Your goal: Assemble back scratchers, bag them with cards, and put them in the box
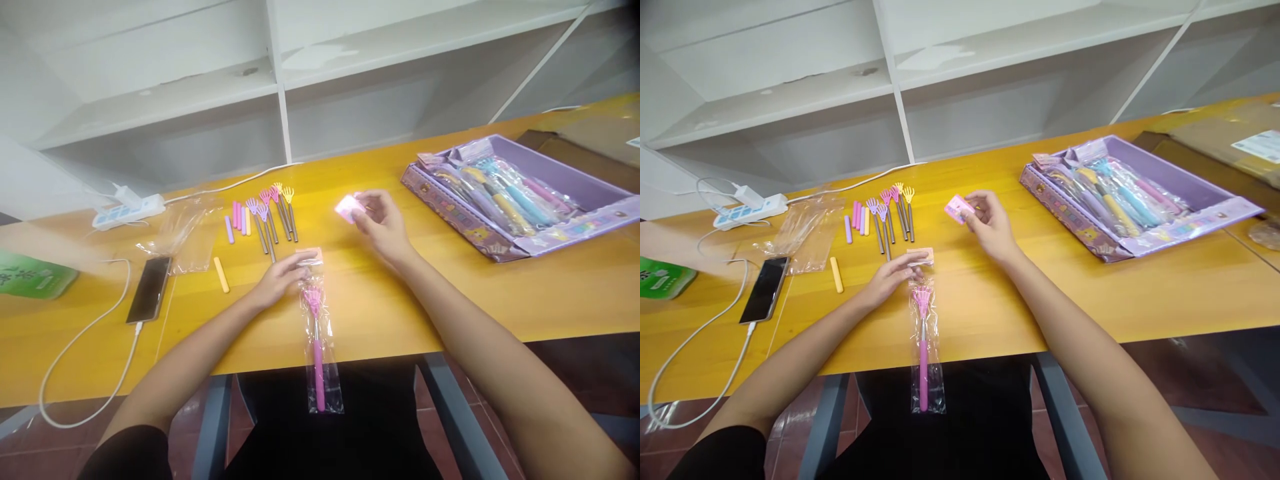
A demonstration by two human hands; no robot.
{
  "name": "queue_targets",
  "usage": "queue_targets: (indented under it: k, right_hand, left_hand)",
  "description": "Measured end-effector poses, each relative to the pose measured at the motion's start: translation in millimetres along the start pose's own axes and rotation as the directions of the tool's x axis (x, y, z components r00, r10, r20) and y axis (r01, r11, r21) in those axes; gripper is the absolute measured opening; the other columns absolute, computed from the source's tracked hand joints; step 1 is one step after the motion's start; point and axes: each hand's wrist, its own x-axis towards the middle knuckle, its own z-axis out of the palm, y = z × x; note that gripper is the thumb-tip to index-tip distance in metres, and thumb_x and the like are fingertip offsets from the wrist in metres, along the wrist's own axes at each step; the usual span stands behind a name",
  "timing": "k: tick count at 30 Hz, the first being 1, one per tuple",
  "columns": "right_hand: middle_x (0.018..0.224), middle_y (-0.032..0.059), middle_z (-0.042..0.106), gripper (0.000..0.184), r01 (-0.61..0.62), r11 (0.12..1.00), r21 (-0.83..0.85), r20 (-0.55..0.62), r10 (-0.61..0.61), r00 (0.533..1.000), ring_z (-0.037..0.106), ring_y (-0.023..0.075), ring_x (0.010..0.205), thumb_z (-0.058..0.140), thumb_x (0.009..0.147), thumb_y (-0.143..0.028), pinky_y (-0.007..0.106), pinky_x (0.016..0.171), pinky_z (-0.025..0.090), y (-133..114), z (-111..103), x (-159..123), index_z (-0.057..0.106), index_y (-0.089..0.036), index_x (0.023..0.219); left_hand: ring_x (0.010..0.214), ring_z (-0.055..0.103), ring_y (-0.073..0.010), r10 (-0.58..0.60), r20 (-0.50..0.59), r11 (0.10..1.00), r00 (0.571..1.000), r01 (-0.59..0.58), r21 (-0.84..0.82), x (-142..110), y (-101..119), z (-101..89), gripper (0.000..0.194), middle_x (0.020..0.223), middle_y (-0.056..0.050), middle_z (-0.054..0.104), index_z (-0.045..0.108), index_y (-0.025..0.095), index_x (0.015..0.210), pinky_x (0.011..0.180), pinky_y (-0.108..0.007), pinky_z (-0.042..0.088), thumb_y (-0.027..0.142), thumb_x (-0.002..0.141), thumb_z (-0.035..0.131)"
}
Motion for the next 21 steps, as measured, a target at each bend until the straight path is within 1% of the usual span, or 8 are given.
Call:
queue_targets:
  k: [2, 4, 6, 8, 9, 11, 17, 21]
  right_hand:
    - [0.096, 0.0036, 0.066, 0.052, -0.066, 0.989, 0.132, 0.136, 0.047, 0.990, 0.064, 0.0201, 0.078, 0.079, 0.084, -0.070, 0.032, 0.062, 0.055, -14.9, 10.9, -14.4, 0.055, -0.029, 0.106]
    - [0.087, 0.0010, 0.065, 0.053, -0.142, 0.964, 0.225, 0.265, 0.080, 0.961, 0.065, 0.0180, 0.072, 0.084, 0.082, -0.067, 0.031, 0.060, 0.056, -24.1, 20.2, -25.5, 0.054, -0.027, 0.099]
    - [0.086, 0.0015, 0.068, 0.053, -0.218, 0.937, 0.274, 0.366, 0.108, 0.924, 0.068, 0.0180, 0.071, 0.086, 0.081, -0.064, 0.031, 0.057, 0.058, -26.9, 27.0, -31.8, 0.052, -0.026, 0.096]
    - [0.088, 0.0030, 0.071, 0.053, -0.273, 0.920, 0.281, 0.435, 0.131, 0.891, 0.072, 0.0194, 0.074, 0.087, 0.081, -0.062, 0.031, 0.057, 0.060, -24.9, 31.3, -34.2, 0.053, -0.025, 0.095]
    - [0.087, 0.0033, 0.072, 0.052, -0.289, 0.917, 0.275, 0.453, 0.141, 0.880, 0.073, 0.0197, 0.075, 0.087, 0.081, -0.062, 0.032, 0.059, 0.062, -22.9, 32.5, -34.5, 0.053, -0.025, 0.095]
    - [0.086, 0.0035, 0.073, 0.051, -0.292, 0.921, 0.259, 0.460, 0.149, 0.875, 0.074, 0.0199, 0.077, 0.087, 0.082, -0.062, 0.032, 0.060, 0.063, -18.8, 33.6, -34.5, 0.055, -0.024, 0.095]
    - [0.085, 0.0031, 0.071, 0.047, -0.228, 0.958, 0.176, 0.425, 0.134, 0.895, 0.070, 0.0182, 0.073, 0.086, 0.083, -0.061, 0.030, 0.057, 0.060, -14.0, 33.0, -34.9, 0.058, -0.023, 0.091]
    - [0.084, 0.0028, 0.070, 0.044, -0.136, 0.988, 0.080, 0.404, 0.092, 0.910, 0.067, 0.0180, 0.073, 0.084, 0.084, -0.061, 0.033, 0.064, 0.058, -13.2, 33.5, -35.7, 0.063, -0.023, 0.091]
  left_hand:
    - [0.119, 0.069, -0.0281, -0.034, 0.016, 0.984, 0.999, 0.036, -0.174, 2.4, -1.1, -2.7, 0.050, 0.145, -0.018, 0.066, 0.069, 0.022, 0.142, 0.107, -0.047, 0.053, 0.047, 0.099, 0.068]
    - [0.114, 0.072, -0.0284, -0.056, 0.025, 0.951, 0.998, 0.061, -0.304, 4.1, -1.5, -5.0, 0.051, 0.138, -0.018, 0.071, 0.071, 0.019, 0.139, 0.106, -0.048, 0.053, 0.051, 0.098, 0.066]
    - [0.115, 0.072, -0.0300, -0.076, 0.033, 0.919, 0.997, 0.083, -0.385, 5.1, -1.6, -6.6, 0.053, 0.135, -0.018, 0.073, 0.072, 0.018, 0.137, 0.108, -0.050, 0.052, 0.053, 0.098, 0.065]
    - [0.119, 0.072, -0.0325, -0.090, 0.044, 0.894, 0.995, 0.100, -0.437, 5.6, -2.2, -7.8, 0.056, 0.135, -0.018, 0.074, 0.072, 0.017, 0.136, 0.111, -0.052, 0.051, 0.056, 0.097, 0.064]
    - [0.121, 0.071, -0.0338, -0.097, 0.049, 0.885, 0.994, 0.108, -0.454, 5.7, -2.8, -8.3, 0.057, 0.135, -0.018, 0.073, 0.072, 0.017, 0.136, 0.113, -0.054, 0.049, 0.057, 0.096, 0.064]
    - [0.124, 0.070, -0.0363, -0.111, 0.053, 0.872, 0.992, 0.123, -0.474, 5.8, -4.1, -9.1, 0.060, 0.137, -0.018, 0.073, 0.072, 0.015, 0.134, 0.116, -0.056, 0.046, 0.059, 0.095, 0.063]
    - [0.132, 0.065, -0.0372, -0.148, 0.042, 0.847, 0.988, 0.149, -0.510, 5.9, -3.5, -7.9, 0.059, 0.140, -0.020, 0.070, 0.071, 0.012, 0.132, 0.122, -0.058, 0.041, 0.056, 0.095, 0.060]
    - [0.131, 0.066, -0.0372, -0.166, 0.060, 0.829, 0.984, 0.172, -0.531, 5.7, 0.5, -6.3, 0.062, 0.136, -0.022, 0.072, 0.070, 0.009, 0.133, 0.123, -0.057, 0.040, 0.057, 0.096, 0.057]
